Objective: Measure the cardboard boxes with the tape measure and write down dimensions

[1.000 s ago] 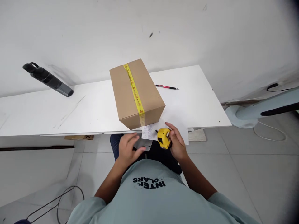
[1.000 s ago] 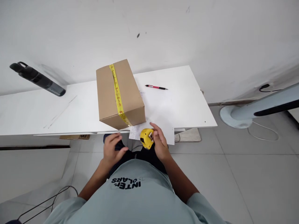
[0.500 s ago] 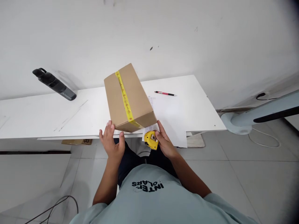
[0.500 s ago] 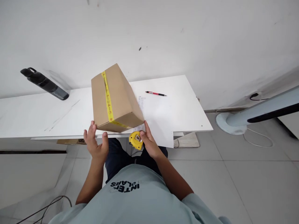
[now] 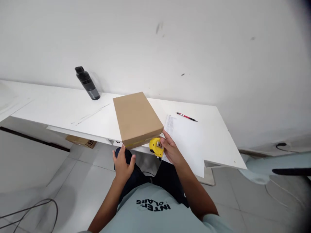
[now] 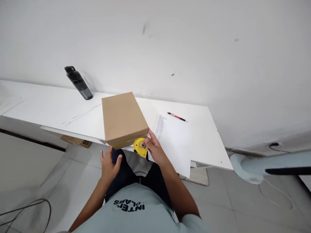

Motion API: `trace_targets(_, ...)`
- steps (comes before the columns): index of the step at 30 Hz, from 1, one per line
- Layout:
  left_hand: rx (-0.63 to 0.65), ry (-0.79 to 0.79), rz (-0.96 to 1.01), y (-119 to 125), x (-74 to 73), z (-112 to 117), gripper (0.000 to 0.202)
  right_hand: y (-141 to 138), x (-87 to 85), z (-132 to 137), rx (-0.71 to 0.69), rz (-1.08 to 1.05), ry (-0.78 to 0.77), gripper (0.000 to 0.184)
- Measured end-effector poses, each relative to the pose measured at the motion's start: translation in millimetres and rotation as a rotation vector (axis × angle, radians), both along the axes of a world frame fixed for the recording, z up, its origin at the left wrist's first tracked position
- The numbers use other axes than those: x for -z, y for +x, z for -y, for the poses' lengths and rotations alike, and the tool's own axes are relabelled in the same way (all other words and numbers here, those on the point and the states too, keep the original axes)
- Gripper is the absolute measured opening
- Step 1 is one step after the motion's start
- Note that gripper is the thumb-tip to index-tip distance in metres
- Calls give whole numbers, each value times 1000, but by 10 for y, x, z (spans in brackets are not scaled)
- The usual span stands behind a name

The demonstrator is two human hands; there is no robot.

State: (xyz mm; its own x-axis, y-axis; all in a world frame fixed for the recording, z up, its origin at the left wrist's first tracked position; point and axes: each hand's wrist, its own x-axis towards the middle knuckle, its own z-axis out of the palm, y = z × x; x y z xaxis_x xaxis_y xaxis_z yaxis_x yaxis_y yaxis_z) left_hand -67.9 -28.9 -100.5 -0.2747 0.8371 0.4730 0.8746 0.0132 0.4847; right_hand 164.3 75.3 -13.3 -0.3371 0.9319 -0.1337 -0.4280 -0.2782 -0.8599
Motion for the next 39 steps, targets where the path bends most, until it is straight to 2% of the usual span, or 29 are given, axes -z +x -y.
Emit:
trace_targets(2, 28, -15, -29, -20, -31, 21, 58, 31, 31, 89, 40, 31, -6, 74)
trace_targets(4, 32, -1, -42, -65, -152, 57, 61, 121, 58, 148, 138, 53, -16, 70)
trace_targets(6, 19, 87, -49, -92, -345, 111, 62, 214, 51, 191, 263, 57, 21, 68)
trace_targets(8, 39, 239, -70, -65, -570, 162, 60, 253, 1, 253, 331, 56, 112, 69)
trace_targets(10, 134, 414, -106, 20, -783, 183, 61, 208, -76, 348, 303, 56, 207, 70)
trace_targets(12, 276, 577, -142, 138, -948, 161, 66, 94, -157, 452, 188, 70, 277, 72)
trace_targets(15, 447, 689, -174, 286, -1089, 83, 60, -105, -250, 551, -16, 103, 350, 81)
trace_targets(17, 491, 676, -192, 313, -1136, 37, 56, -192, -284, 561, -63, 96, 365, 78)
trace_targets(20, 503, 650, -236, 248, -1178, 6, 58, -221, -291, 521, -20, 68, 356, 59)
trace_targets(23, 507, 631, -276, 143, -1203, 6, 55, -172, -281, 473, -20, 91, 344, 53)
trace_targets(27, 511, 643, -305, 91, -1224, 0, 46, -109, -296, 447, -71, 140, 315, 51)
trace_targets(35, 532, 641, -338, 144, -1222, 8, 43, -122, -260, 498, -83, 118, 234, 49)
trace_targets(37, 537, 642, -368, 84, -1215, 9, 41, -112, -253, 490, -58, 150, 266, 51)
trace_targets(39, 490, 657, -388, -39, -1222, -15, 42, -73, -270, 419, 29, 177, 325, 55)
